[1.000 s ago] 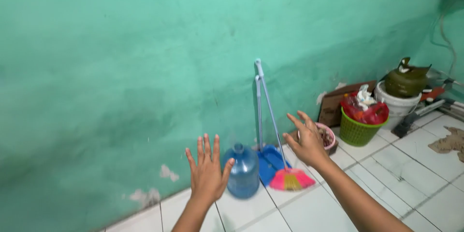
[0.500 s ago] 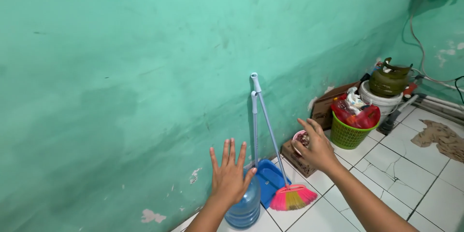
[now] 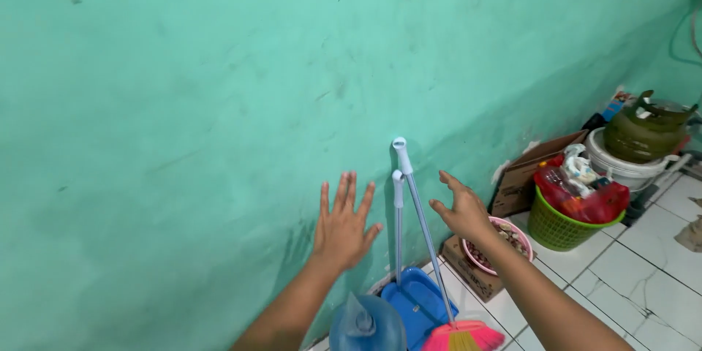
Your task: The person picks up a red plastic bag containing a plastic bottle and other waste, carries it through a doorway, and places it in a corner of a room with wood-patterned flooring.
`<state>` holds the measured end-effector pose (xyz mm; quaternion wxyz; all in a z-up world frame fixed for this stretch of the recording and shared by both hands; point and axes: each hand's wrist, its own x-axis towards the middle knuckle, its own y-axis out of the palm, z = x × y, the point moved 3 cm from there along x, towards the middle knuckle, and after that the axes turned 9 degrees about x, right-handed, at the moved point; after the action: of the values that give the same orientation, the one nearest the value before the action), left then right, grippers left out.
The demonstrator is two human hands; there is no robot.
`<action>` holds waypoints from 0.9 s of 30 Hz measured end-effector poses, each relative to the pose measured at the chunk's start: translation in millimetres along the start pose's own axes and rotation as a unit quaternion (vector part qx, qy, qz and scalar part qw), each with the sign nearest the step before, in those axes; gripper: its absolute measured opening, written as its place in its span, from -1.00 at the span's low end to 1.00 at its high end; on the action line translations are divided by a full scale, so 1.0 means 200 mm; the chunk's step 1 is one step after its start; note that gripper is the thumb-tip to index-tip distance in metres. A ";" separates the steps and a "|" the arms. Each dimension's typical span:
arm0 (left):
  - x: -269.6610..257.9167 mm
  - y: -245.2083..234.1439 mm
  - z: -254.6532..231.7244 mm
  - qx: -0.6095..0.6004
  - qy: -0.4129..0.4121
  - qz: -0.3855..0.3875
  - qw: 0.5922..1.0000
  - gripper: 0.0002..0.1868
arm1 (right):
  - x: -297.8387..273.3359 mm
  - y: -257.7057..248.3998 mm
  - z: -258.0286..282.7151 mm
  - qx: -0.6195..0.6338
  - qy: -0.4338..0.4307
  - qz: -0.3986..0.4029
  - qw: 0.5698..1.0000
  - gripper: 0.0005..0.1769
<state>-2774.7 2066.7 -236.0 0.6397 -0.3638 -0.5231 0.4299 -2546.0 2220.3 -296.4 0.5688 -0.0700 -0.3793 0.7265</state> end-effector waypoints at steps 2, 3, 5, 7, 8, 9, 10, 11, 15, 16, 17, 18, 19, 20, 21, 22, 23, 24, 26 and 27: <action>0.21 0.05 0.15 0.046 -0.026 -0.011 0.999 -0.09 | 0.18 0.07 -0.07 -0.004 0.016 0.007 1.000 -0.14; 0.29 0.07 0.22 0.069 -0.040 -0.017 0.997 -0.08 | 0.26 0.11 -0.09 -0.005 0.023 0.011 1.000 -0.14; 0.41 0.13 0.35 0.098 -0.079 -0.007 0.992 -0.08 | 0.40 0.19 -0.14 -0.010 0.041 0.018 0.999 -0.14; 0.50 0.20 0.46 0.130 -0.106 0.003 0.986 -0.11 | 0.52 0.26 -0.19 -0.020 0.046 0.023 0.998 -0.12; 0.53 0.25 0.52 0.147 -0.116 0.011 0.982 -0.13 | 0.57 0.31 -0.21 -0.027 0.042 0.027 0.998 -0.11; 0.54 0.30 0.58 0.164 -0.126 0.018 0.978 -0.16 | 0.62 0.34 -0.23 -0.035 0.037 0.030 0.998 -0.10; 0.53 0.35 0.64 0.178 -0.117 0.010 0.977 -0.18 | 0.65 0.38 -0.26 -0.037 0.054 0.037 0.997 -0.11; 0.53 0.40 0.70 0.192 -0.108 0.002 0.975 -0.20 | 0.68 0.42 -0.29 -0.040 0.070 0.044 0.996 -0.11; 0.51 0.58 0.77 0.255 -0.093 -0.002 0.963 -0.22 | 0.81 0.54 -0.38 -0.061 0.029 0.027 0.997 -0.07; 0.50 0.60 0.78 0.258 -0.088 -0.019 0.962 -0.22 | 0.83 0.58 -0.41 -0.067 0.050 0.036 0.996 -0.11; 0.49 0.61 0.78 0.261 -0.083 -0.035 0.961 -0.22 | 0.84 0.61 -0.43 -0.073 0.071 0.044 0.994 -0.14; 0.49 0.61 0.78 0.266 -0.078 -0.053 0.959 -0.22 | 0.87 0.64 -0.45 -0.079 0.091 0.052 0.991 -0.17; 0.48 0.61 0.77 0.270 -0.078 -0.059 0.958 -0.22 | 0.89 0.68 -0.47 -0.078 0.118 0.060 0.988 -0.27; 0.48 0.60 0.77 0.275 -0.076 -0.066 0.956 -0.22 | 0.89 0.71 -0.49 -0.076 0.146 0.067 0.984 -0.37; 0.48 0.60 0.77 0.279 -0.075 -0.072 0.955 -0.22 | 0.90 0.74 -0.52 -0.075 0.173 0.074 0.979 -0.45; 0.48 0.60 0.76 0.283 -0.075 -0.065 0.954 -0.22 | 0.91 0.76 -0.54 -0.076 0.175 0.068 0.979 -0.49; 0.49 0.61 0.76 0.287 -0.075 -0.058 0.953 -0.21 | 0.92 0.77 -0.57 -0.078 0.177 0.062 0.979 -0.53; 0.49 0.61 0.76 0.289 -0.074 -0.053 0.953 -0.21 | 0.92 0.78 -0.59 -0.081 0.180 0.053 0.979 -0.56; 0.49 0.62 0.77 0.284 -0.077 -0.032 0.955 -0.21 | 0.90 0.77 -0.63 -0.080 0.184 0.043 0.979 -0.56; 0.49 0.62 0.76 0.280 -0.078 -0.022 0.957 -0.22 | 0.89 0.75 -0.64 -0.081 0.186 0.036 0.979 -0.56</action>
<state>-2937.5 2206.3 -285.5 0.6824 -0.1241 -0.4378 0.5720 -2655.4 2426.6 -422.8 0.5949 -0.2637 -0.3220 0.6877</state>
